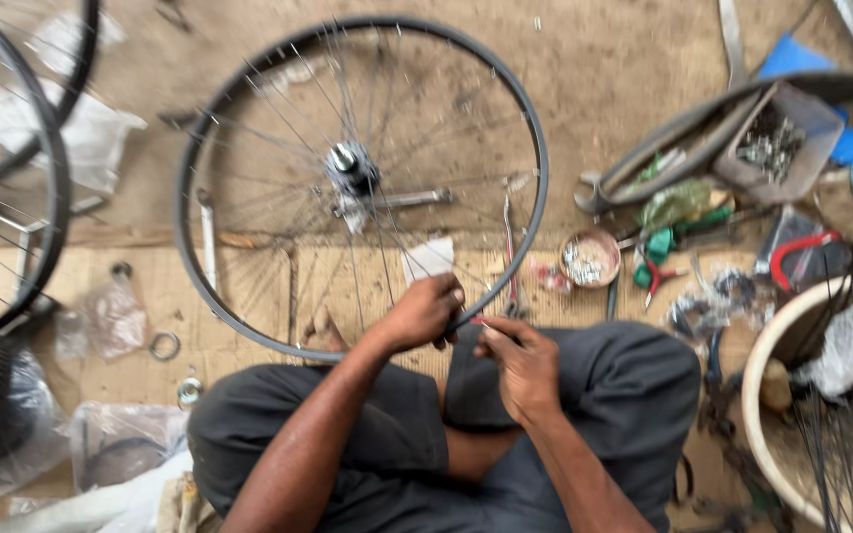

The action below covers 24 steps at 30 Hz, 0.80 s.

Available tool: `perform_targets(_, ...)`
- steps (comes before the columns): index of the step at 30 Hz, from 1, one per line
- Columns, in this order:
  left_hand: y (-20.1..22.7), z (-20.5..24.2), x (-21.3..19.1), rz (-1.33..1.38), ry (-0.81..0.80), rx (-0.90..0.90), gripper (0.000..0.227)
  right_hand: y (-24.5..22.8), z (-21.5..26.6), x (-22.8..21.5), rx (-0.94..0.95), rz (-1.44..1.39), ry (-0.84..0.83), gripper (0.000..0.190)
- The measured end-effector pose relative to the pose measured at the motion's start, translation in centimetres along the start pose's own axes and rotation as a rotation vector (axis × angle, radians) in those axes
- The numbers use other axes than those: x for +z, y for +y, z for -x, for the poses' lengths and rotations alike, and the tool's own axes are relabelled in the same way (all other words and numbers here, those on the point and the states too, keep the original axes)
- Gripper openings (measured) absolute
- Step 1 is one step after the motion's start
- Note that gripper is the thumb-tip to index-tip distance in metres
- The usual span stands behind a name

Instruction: The person sits on the floor and repeatedly tightens the nipples on the spokes of a bicycle wheel using a spoke wrench. The person rotates the wheel to access different spokes and continues the tightening process.

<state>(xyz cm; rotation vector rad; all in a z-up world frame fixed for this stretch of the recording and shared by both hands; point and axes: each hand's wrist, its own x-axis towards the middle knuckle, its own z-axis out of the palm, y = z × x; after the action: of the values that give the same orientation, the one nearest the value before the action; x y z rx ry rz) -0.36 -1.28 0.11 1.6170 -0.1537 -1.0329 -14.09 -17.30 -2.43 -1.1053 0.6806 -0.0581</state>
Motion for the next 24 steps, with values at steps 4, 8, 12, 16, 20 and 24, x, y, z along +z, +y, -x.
perform_targets(4, 0.4, -0.1, 0.0, -0.021, -0.002, -0.022, 0.024, 1.0, -0.6, 0.5, -0.168, 0.092, -0.09, 0.017)
perform_targets(8, 0.2, -0.3, 0.1, -0.041, -0.017, -0.048, 0.025, 2.2, -1.8, 0.4, -0.23, 0.183, 0.007, 0.015)
perform_targets(12, 0.0, -0.6, 0.4, -0.057, -0.004, -0.042, 0.024, 3.2, -2.9, 0.9, -0.362, 0.32, -0.015, 0.014)
perform_targets(16, -0.6, -0.9, 0.7, -0.076, 0.02, -0.048, 0.024, 3.5, -2.5, 1.2, -0.445, 0.498, -0.019, 0.014)
perform_targets(20, -0.7, -0.8, 0.9, -0.098, 0.022, -0.044, 0.023, 3.2, -2.2, 1.4, -0.46, 0.502, -0.01, 0.013)
perform_targets(24, -0.6, -0.6, 0.8, -0.094, 0.021, -0.055, 0.024, 3.0, -2.2, 1.4, -0.46, 0.52, -0.039, 0.016)
